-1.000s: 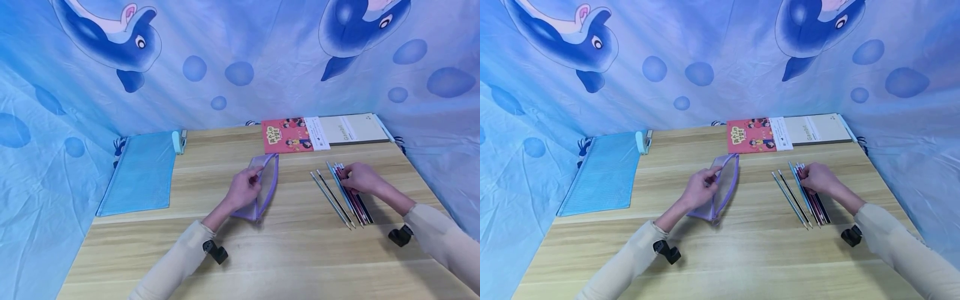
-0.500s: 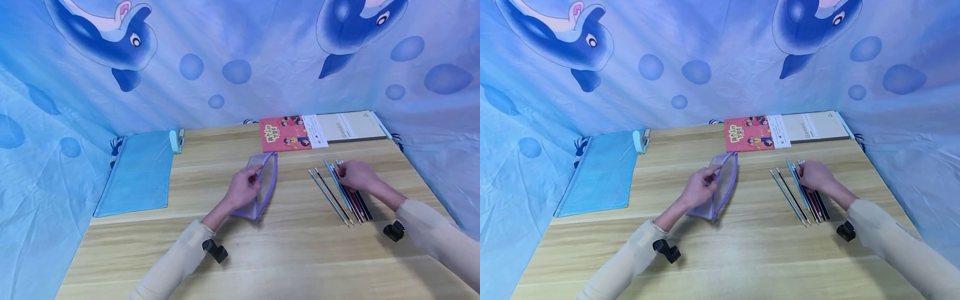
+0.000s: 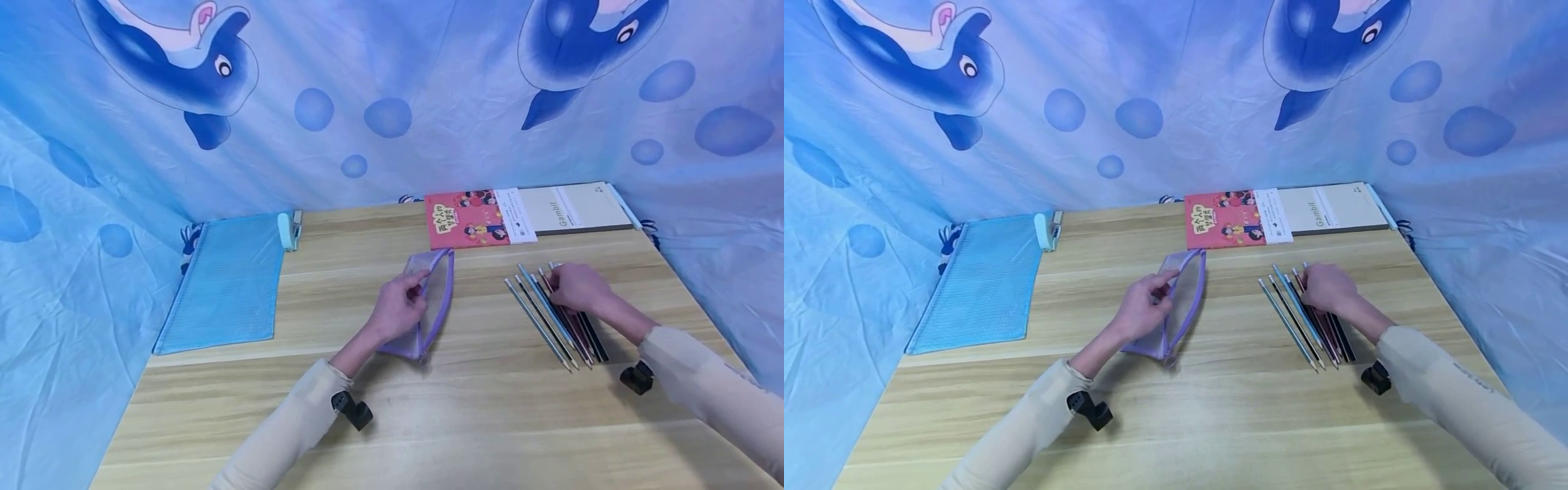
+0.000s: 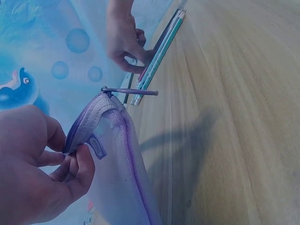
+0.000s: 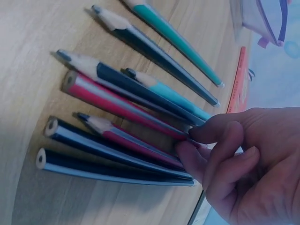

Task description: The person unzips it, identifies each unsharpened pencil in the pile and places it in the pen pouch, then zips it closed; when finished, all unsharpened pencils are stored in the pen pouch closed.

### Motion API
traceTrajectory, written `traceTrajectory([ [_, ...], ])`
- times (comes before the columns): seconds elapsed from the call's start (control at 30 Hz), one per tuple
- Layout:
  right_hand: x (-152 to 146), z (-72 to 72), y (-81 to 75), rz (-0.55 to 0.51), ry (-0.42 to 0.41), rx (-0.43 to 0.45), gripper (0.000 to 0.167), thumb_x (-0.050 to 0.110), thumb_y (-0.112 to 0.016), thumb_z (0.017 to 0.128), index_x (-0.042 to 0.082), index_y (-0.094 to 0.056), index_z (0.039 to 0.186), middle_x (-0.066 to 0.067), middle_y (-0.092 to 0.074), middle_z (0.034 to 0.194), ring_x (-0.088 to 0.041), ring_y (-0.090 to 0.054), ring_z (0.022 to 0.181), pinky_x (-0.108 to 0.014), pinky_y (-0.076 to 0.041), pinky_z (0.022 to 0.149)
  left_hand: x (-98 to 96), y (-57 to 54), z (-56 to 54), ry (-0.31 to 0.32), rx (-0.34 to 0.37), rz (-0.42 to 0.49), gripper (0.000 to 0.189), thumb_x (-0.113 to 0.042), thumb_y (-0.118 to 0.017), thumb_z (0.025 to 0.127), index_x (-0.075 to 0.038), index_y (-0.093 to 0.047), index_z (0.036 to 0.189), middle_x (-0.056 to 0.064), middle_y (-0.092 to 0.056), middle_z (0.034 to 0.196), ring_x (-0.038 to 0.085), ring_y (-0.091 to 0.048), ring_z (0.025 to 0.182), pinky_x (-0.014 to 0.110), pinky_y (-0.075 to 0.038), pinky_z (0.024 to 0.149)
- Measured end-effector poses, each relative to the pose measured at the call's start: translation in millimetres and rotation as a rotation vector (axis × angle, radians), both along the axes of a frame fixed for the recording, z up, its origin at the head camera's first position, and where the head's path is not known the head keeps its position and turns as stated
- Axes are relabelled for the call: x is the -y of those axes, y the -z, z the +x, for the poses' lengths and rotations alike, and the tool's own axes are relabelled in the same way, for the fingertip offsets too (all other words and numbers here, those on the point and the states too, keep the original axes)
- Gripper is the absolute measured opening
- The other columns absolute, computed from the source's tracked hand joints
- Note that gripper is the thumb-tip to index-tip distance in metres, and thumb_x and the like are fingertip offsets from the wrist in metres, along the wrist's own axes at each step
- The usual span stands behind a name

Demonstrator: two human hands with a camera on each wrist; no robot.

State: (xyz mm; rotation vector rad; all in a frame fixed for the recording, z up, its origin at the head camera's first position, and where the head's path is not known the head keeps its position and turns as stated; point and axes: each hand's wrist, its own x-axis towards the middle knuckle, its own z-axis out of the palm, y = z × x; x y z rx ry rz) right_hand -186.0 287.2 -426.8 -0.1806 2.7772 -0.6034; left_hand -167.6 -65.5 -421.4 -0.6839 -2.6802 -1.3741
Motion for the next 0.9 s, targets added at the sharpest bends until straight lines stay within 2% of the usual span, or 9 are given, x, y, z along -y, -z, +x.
traceTrajectory([
  [0.13, -1, -1.7, -2.1, -0.047, 0.006, 0.006, 0.013, 0.005, -0.067, 0.080, -0.003, -0.059, 0.087, -0.009, -0.059, 0.071, -0.018, -0.059, 0.054, -0.031, -0.052, 0.049, 0.2, 0.2, 0.0, -0.008, -0.002, -0.014, 0.054, 0.010, -0.062, 0.077, 0.008, -0.060, 0.131, 0.009, -0.063, 0.087, 0.019, -0.060, 0.080, 0.025, -0.054, 0.071],
  [0.33, -2, -5.5, -14.9, -0.126, 0.027, -0.069, 0.022, 0.009, -0.070, 0.078, -0.005, -0.057, 0.090, -0.006, -0.059, 0.065, -0.015, -0.058, 0.050, -0.031, -0.049, 0.046, 1.2, 1.1, 0.1, -0.010, -0.015, -0.009, 0.054, 0.010, -0.061, 0.077, 0.008, -0.061, 0.131, 0.009, -0.062, 0.086, 0.019, -0.059, 0.079, 0.025, -0.053, 0.070],
  [0.47, 1, -6.0, -19.9, -0.190, 0.053, -0.076, 0.022, 0.011, -0.069, 0.082, -0.005, -0.057, 0.093, -0.004, -0.059, 0.063, -0.016, -0.058, 0.051, -0.030, -0.049, 0.045, 1.3, 0.8, 0.3, -0.011, -0.017, -0.016, 0.054, 0.010, -0.061, 0.077, 0.008, -0.060, 0.131, 0.009, -0.063, 0.086, 0.019, -0.059, 0.079, 0.025, -0.053, 0.070],
  [0.7, 18, -3.4, -27.1, -0.382, 0.169, 0.081, 0.033, 0.011, -0.065, 0.087, -0.006, -0.048, 0.109, -0.007, -0.059, 0.064, -0.014, -0.049, 0.049, -0.026, -0.041, 0.042, 0.6, -0.3, 0.3, -0.007, -0.010, -0.023, 0.054, 0.010, -0.061, 0.078, 0.008, -0.060, 0.132, 0.009, -0.062, 0.086, 0.020, -0.059, 0.080, 0.025, -0.053, 0.070],
  [0.9, 44, -2.3, -30.6, -0.586, 0.236, 0.152, 0.036, 0.008, -0.061, 0.091, -0.006, -0.041, 0.117, -0.010, -0.066, 0.076, -0.011, -0.047, 0.051, -0.025, -0.040, 0.044, -0.5, 0.5, 1.3, -0.004, -0.009, -0.014, 0.054, 0.010, -0.061, 0.077, 0.009, -0.060, 0.131, 0.009, -0.062, 0.086, 0.020, -0.059, 0.079, 0.025, -0.053, 0.069],
])
